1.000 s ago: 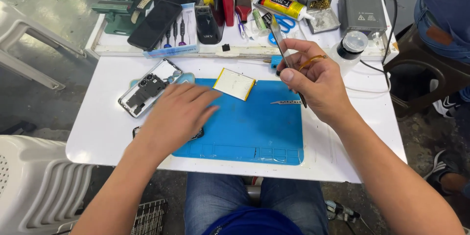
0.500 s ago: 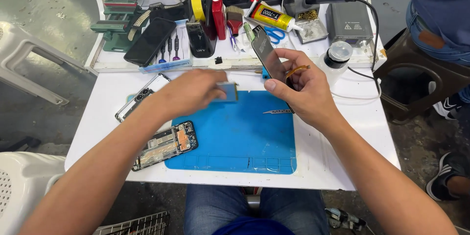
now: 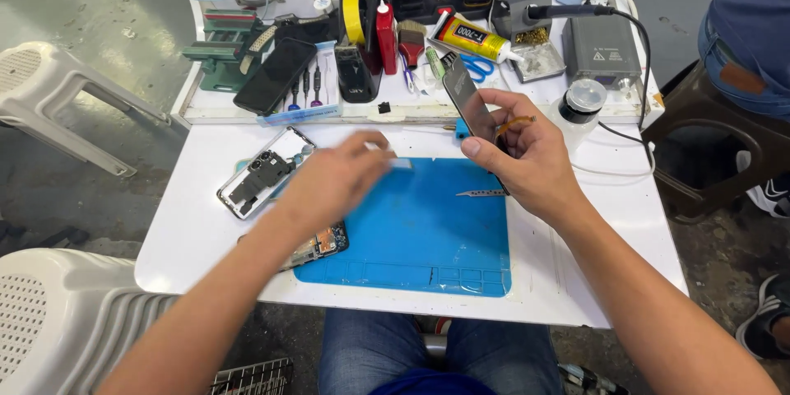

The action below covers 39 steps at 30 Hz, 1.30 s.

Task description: Disassembling a smartphone by removing the battery, screen assembly, and internal circuit boards using repair tools.

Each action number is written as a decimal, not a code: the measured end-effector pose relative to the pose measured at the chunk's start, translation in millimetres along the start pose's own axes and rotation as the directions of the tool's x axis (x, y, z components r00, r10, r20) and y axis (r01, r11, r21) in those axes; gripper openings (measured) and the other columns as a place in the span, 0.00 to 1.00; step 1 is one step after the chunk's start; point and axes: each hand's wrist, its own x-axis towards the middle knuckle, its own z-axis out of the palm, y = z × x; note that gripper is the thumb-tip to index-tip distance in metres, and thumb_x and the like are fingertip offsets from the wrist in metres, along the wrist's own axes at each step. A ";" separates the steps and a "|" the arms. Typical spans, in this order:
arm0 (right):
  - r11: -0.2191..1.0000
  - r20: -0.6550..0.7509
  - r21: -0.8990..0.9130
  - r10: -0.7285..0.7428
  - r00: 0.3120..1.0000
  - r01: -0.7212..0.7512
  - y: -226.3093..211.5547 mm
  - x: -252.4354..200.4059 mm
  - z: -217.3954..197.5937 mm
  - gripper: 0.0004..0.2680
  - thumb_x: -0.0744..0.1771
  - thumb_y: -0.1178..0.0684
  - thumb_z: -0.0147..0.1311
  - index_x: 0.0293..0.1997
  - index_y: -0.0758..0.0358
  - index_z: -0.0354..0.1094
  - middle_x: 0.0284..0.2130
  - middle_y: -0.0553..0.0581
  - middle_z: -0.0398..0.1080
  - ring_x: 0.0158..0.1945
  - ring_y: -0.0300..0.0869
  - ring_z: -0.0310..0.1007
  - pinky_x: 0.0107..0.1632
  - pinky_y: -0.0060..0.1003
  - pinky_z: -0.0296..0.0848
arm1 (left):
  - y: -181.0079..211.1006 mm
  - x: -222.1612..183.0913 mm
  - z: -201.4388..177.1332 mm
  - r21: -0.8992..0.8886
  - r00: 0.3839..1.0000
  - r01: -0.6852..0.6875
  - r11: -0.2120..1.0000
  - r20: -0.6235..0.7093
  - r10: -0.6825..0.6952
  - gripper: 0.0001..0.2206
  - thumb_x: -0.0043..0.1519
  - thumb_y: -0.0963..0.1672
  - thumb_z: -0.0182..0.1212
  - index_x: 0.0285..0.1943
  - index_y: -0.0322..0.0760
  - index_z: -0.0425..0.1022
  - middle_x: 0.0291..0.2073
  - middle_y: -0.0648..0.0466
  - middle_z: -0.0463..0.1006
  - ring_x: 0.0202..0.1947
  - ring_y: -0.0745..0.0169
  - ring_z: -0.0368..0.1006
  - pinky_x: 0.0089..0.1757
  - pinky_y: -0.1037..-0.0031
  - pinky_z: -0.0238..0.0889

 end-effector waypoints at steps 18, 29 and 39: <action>0.996 0.003 -0.036 0.084 0.996 -0.083 -7.0 -1.9 3.7 0.24 0.64 0.50 0.66 0.66 0.64 0.63 0.39 0.64 0.73 0.39 0.47 0.76 0.47 0.42 0.76 | -7.3 -32.2 26.5 0.222 0.987 -0.139 0.965 0.114 0.116 0.05 0.66 0.44 0.61 0.43 0.39 0.74 0.46 0.55 0.66 0.45 0.50 0.82 0.42 0.67 0.80; 0.999 -0.017 -0.022 0.050 0.999 -0.050 -3.1 -2.0 3.1 0.23 0.65 0.49 0.66 0.66 0.63 0.62 0.39 0.61 0.74 0.40 0.43 0.76 0.49 0.40 0.76 | -15.8 -13.7 19.3 0.695 0.979 -0.117 0.710 -0.038 0.199 0.07 0.69 0.45 0.58 0.51 0.43 0.78 0.50 0.56 0.73 0.41 0.65 0.82 0.38 0.82 0.78; 1.000 0.003 -0.023 -0.010 1.000 0.010 -1.6 -0.4 1.5 0.22 0.65 0.48 0.66 0.65 0.62 0.63 0.39 0.61 0.74 0.38 0.43 0.76 0.47 0.38 0.77 | -17.4 -15.2 22.5 0.739 0.994 -0.078 0.670 0.009 0.106 0.09 0.67 0.43 0.59 0.54 0.40 0.79 0.52 0.51 0.79 0.43 0.61 0.83 0.38 0.81 0.77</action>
